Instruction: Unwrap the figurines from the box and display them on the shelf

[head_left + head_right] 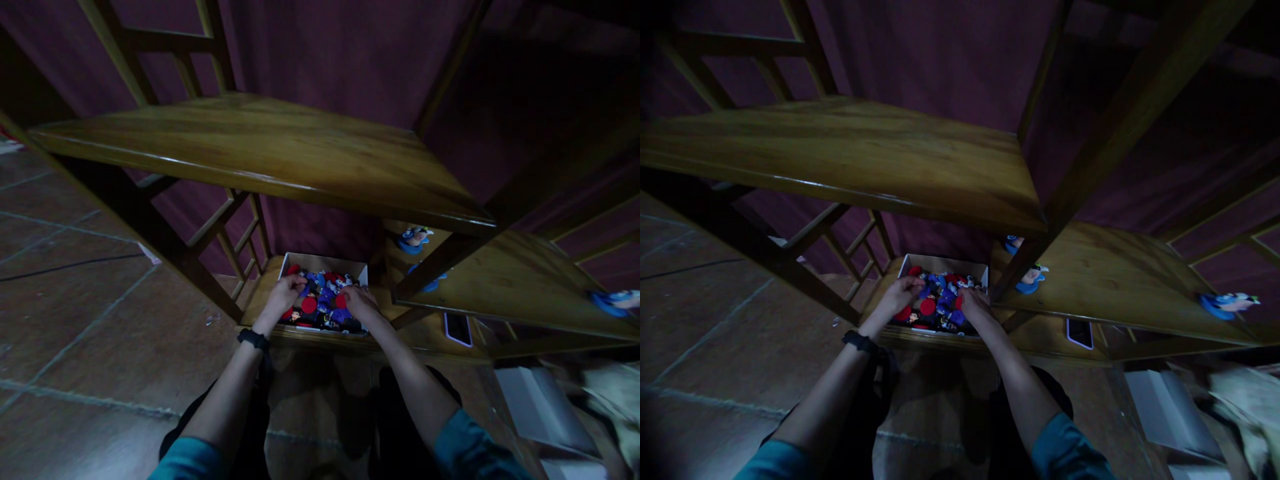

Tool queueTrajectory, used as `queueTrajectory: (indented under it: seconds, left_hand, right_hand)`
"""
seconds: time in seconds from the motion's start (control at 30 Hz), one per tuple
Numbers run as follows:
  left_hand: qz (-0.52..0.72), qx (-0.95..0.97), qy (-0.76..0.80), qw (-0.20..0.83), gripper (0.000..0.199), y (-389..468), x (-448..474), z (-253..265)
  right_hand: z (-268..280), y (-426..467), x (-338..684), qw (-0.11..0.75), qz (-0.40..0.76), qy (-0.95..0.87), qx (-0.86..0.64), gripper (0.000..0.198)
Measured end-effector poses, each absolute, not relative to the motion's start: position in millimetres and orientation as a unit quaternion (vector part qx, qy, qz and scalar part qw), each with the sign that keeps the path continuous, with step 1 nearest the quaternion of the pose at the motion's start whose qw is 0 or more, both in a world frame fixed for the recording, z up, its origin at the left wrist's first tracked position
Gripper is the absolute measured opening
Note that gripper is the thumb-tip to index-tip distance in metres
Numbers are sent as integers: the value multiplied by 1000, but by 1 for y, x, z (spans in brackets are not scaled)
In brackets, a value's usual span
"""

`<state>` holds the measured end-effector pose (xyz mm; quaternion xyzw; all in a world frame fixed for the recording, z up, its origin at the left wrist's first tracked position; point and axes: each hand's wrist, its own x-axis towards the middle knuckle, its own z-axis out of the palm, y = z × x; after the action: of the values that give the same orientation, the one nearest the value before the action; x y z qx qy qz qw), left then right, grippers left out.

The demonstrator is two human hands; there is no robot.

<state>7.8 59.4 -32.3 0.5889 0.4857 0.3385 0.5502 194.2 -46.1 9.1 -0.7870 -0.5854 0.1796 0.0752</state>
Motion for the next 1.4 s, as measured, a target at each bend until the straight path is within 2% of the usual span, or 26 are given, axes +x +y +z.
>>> queueTrajectory:
  seconds: [0.13, 0.27, 0.47, 0.67, 0.73, 0.8, 0.93, 1.07, 1.13, 1.23, 1.4]
  left_hand:
    - [180, 789, 406, 424, 26, 42, 16, -31]
    - [83, 843, 432, 310, 31, 33, 13, -30]
    - [43, 859, 468, 204, 24, 36, 3, -34]
    - [57, 847, 494, 189, 21, 41, 6, -30]
    - [81, 837, 508, 186, 26, 43, 9, -26]
    - [110, 829, 518, 183, 31, 45, 12, -23]
    - [121, 829, 521, 164, 31, 47, 16, -24]
    - [105, 831, 534, 113, 30, 43, 27, -31]
    - [101, 829, 542, 93, 30, 41, 33, -34]
    - [103, 820, 552, 105, 30, 40, 35, -33]
    - [181, 774, 560, 233, 14, 47, 25, -23]
  right_hand:
    - [-4, -41, 189, 59, 200, -616, -760, 27]
    - [-17, -37, 172, 48, 218, -650, -726, 27]
    - [-29, -34, 158, 26, 237, -660, -713, 30]
    - [-28, -33, 160, 52, 274, -625, -729, 27]
    - [-26, -32, 162, 85, 281, -598, -746, 25]
    - [-24, -28, 168, 154, 284, -554, -767, 25]
    - [-22, -21, 183, 356, 363, -384, -771, 26]
    - [-22, -22, 188, 533, 476, -230, -661, 19]
    - [-20, -25, 187, 572, 516, -198, -606, 21]
    - [-16, -28, 186, 583, 550, -167, -575, 24]
    - [-10, -28, 187, 597, 558, -148, -557, 24]
